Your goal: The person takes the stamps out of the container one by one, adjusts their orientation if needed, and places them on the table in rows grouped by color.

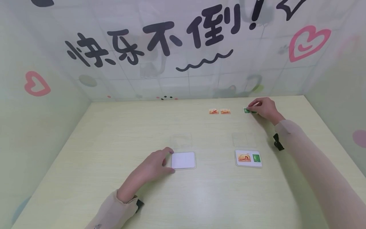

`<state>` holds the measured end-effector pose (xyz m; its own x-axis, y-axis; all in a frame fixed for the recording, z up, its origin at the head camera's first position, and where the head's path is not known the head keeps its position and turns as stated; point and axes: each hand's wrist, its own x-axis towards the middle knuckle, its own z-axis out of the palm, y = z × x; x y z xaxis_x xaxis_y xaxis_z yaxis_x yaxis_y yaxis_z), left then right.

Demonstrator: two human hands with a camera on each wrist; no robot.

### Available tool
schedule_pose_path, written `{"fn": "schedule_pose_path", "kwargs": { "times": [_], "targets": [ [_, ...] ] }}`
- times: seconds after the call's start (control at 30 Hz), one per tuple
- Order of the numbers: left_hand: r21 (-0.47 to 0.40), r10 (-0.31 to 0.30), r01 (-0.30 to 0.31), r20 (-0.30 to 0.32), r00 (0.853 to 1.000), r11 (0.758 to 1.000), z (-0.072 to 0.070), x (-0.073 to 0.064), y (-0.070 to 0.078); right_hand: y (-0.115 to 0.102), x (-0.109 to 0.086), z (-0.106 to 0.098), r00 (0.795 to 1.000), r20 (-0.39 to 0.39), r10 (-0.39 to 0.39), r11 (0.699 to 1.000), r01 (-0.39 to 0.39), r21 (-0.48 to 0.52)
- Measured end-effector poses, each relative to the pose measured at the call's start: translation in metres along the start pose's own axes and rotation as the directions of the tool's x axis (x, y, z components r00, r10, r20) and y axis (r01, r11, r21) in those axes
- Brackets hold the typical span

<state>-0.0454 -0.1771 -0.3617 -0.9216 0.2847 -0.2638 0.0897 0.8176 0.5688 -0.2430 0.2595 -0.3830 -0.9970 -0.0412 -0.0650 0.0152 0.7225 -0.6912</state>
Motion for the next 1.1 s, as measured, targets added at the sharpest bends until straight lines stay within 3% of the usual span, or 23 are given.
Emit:
{"fn": "schedule_pose_path", "kwargs": {
  "times": [0.53,0.77,1.1],
  "targets": [
    [0.036,0.012,-0.012,-0.008,1.000,0.999,-0.001,-0.002,0.006,0.000,-0.004,-0.004,1.000,0.010,-0.009,1.000,0.009,-0.030],
    [0.058,0.020,-0.019,-0.019,1.000,0.998,-0.003,0.001,0.015,-0.004,-0.009,-0.005,1.000,0.023,0.014,1.000,-0.014,-0.028],
    [0.036,0.012,-0.011,-0.027,1.000,0.999,0.002,0.010,0.027,-0.009,-0.020,-0.005,0.999,0.048,-0.022,0.999,0.024,-0.042]
  ]
}}
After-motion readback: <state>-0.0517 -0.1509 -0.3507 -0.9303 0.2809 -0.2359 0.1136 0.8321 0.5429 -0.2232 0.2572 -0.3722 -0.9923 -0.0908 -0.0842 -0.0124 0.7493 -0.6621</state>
